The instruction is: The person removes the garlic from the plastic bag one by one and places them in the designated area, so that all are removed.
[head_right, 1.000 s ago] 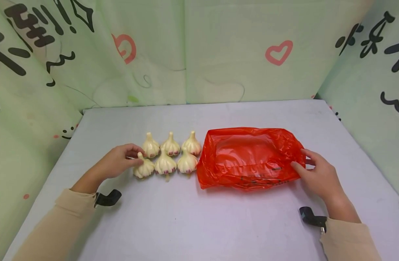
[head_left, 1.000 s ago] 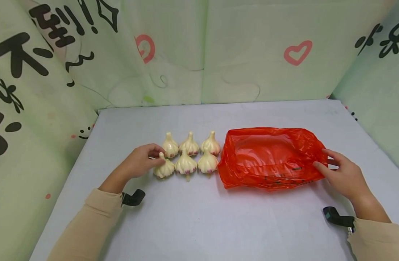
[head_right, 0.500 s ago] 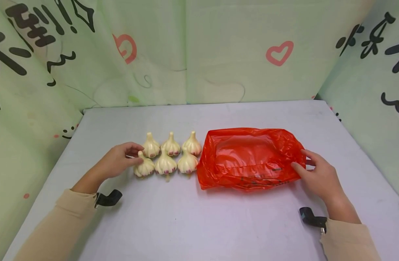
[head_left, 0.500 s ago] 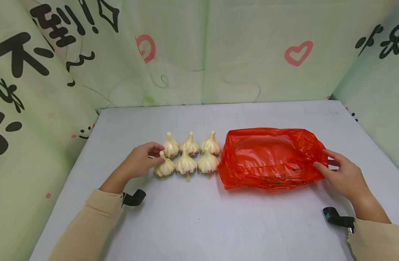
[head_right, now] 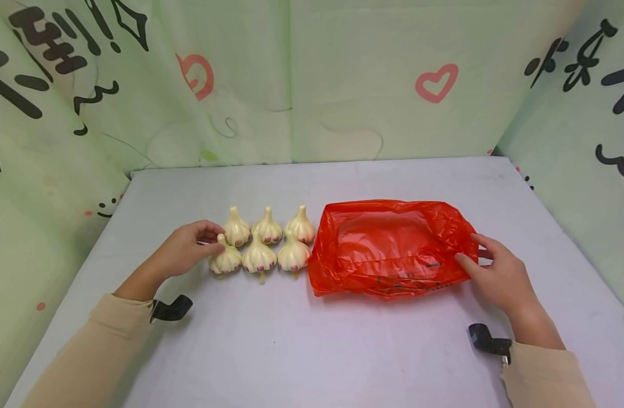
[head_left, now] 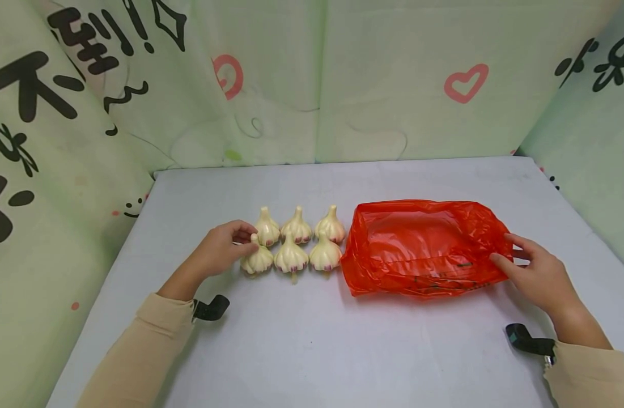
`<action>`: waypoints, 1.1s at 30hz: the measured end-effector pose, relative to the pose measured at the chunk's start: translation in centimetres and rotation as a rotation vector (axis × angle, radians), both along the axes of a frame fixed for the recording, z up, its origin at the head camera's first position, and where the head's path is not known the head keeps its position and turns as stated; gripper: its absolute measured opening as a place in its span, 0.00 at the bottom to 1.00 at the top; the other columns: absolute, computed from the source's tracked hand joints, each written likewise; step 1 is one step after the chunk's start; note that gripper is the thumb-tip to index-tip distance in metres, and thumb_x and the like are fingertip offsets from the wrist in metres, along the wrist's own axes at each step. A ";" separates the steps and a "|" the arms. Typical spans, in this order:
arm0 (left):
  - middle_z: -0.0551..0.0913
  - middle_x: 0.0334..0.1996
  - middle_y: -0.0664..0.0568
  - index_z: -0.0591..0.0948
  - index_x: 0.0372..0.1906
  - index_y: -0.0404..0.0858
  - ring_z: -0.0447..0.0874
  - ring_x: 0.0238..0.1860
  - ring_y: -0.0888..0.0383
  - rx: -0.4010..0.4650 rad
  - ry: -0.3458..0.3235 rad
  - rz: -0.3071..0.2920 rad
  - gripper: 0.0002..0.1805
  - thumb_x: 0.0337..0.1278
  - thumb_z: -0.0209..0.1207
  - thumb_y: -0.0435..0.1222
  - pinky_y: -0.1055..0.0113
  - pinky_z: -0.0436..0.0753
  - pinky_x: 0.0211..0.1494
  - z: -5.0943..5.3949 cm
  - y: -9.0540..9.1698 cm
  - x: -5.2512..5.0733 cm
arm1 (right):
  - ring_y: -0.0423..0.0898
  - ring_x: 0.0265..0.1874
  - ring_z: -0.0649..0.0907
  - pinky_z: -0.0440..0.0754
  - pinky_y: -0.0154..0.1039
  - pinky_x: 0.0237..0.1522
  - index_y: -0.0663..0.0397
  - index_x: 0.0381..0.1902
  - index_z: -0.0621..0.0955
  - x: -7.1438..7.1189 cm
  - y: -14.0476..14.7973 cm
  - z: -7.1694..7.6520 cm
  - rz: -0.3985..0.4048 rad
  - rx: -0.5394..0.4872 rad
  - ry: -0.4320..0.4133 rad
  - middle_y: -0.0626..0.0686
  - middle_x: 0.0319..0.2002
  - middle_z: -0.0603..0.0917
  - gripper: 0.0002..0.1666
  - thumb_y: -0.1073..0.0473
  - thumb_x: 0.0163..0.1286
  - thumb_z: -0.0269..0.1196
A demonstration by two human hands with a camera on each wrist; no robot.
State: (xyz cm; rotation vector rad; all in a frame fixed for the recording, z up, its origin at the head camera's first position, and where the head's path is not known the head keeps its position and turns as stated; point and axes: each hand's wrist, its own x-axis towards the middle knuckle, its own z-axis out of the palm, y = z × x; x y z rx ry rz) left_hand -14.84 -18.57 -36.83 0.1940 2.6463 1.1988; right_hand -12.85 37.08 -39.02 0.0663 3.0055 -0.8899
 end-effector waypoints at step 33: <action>0.70 0.67 0.37 0.68 0.70 0.32 0.70 0.66 0.38 -0.045 0.002 0.053 0.32 0.67 0.62 0.42 0.46 0.73 0.64 0.8 -0.1 0.7 | 0.79 0.61 0.64 0.74 0.73 0.46 0.69 0.74 0.60 -0.2 -0.1 1.1 0.006 0.000 0.049 0.72 0.73 0.58 0.40 0.50 0.76 0.57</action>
